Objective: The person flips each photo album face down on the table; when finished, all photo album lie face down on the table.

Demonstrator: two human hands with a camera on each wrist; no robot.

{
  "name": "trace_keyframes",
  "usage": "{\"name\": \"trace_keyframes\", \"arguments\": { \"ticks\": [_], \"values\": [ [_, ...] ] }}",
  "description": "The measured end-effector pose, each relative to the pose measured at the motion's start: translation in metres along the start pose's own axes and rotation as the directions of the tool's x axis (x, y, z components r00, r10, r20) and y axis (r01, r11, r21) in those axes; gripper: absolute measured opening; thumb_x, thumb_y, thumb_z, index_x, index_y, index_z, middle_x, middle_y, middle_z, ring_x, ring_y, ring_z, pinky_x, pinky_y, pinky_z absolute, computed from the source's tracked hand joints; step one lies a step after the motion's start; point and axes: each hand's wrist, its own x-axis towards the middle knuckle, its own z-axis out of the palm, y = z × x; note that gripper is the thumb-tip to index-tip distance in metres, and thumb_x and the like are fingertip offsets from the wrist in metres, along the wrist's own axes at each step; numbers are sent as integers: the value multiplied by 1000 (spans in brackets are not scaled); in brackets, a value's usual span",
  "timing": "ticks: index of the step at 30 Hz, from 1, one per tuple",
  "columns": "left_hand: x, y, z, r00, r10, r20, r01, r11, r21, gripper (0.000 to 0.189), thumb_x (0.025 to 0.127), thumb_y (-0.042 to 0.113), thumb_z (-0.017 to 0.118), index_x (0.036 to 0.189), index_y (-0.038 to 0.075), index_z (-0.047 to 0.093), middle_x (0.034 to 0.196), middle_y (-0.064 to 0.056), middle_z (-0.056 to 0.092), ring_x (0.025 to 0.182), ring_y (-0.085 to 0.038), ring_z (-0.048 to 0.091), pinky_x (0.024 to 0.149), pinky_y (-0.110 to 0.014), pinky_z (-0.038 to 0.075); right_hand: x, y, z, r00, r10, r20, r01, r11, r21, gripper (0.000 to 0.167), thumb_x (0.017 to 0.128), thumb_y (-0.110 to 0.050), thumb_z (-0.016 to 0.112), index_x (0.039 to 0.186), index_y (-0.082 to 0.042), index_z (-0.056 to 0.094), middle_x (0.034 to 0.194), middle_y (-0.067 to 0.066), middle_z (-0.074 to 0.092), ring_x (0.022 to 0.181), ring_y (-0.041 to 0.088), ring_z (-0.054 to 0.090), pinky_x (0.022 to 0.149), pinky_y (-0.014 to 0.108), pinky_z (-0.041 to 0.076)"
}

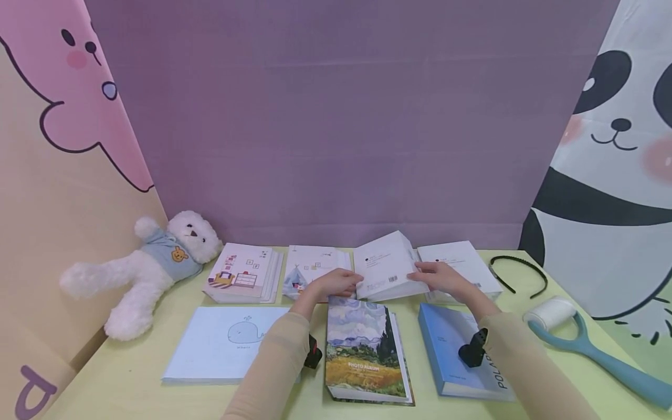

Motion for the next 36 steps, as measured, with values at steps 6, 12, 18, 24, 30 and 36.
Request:
{"name": "trace_keyframes", "arguments": {
  "ticks": [6, 12, 18, 24, 30, 36],
  "values": [
    [0, -1, 1, 1000, 6, -13, -6, 1000, 2, 48, 100, 31, 44, 140, 3, 41, 142, -17, 45, 129, -30, 45, 103, -38, 42, -1, 1, 1, 1000, 15, 14, -15, 1000, 5, 80, 89, -50, 56, 145, 0, 30, 145, 28, 35, 120, 38, 47, 96, 50, 44],
    [-1, -3, 0, 999, 30, -26, -29, 999, 20, 44, 100, 24, 45, 138, 2, 45, 141, -15, 45, 128, -30, 47, 102, -37, 44, 1, 5, 3, 999, 17, 31, -17, 1000, -22, 73, 91, -46, 56, 147, -6, 30, 106, 25, 58, 91, 28, 52, 83, 40, 40],
    [-3, -2, -1, 998, 53, -24, -51, 997, 65, 42, 100, 20, 45, 138, 1, 45, 141, -15, 45, 127, -29, 48, 100, -35, 45, -1, 7, 6, 998, -6, 69, 8, 1000, -26, 66, 94, -33, 56, 145, 0, 31, 141, 24, 43, 122, 37, 48, 96, 48, 44],
    [-3, -3, -1, 998, 60, -34, -58, 997, 57, 42, 101, 19, 44, 138, 0, 44, 141, -16, 45, 126, -29, 48, 100, -36, 45, -1, 6, 8, 996, 15, 84, -17, 1000, 19, 68, 93, -30, 57, 146, -1, 28, 145, 28, 34, 127, 41, 44, 97, 49, 45],
    [-4, -3, -1, 997, 80, -15, -78, 994, 82, 44, 99, 19, 47, 140, 3, 42, 142, -15, 45, 126, -29, 49, 100, -36, 45, 2, 7, 8, 996, 41, 84, -47, 997, 61, 67, 92, -29, 59, 146, -3, 28, 145, 30, 33, 127, 42, 43, 96, 48, 47],
    [-3, -5, 0, 995, 94, -20, -91, 990, 109, 44, 96, 9, 51, 139, 1, 43, 143, -15, 44, 130, -28, 45, 97, -35, 47, 4, 9, 8, 995, 18, 96, -24, 998, 58, 66, 93, -28, 58, 146, -3, 28, 145, 30, 32, 129, 44, 40, 95, 50, 46]
  ]
}}
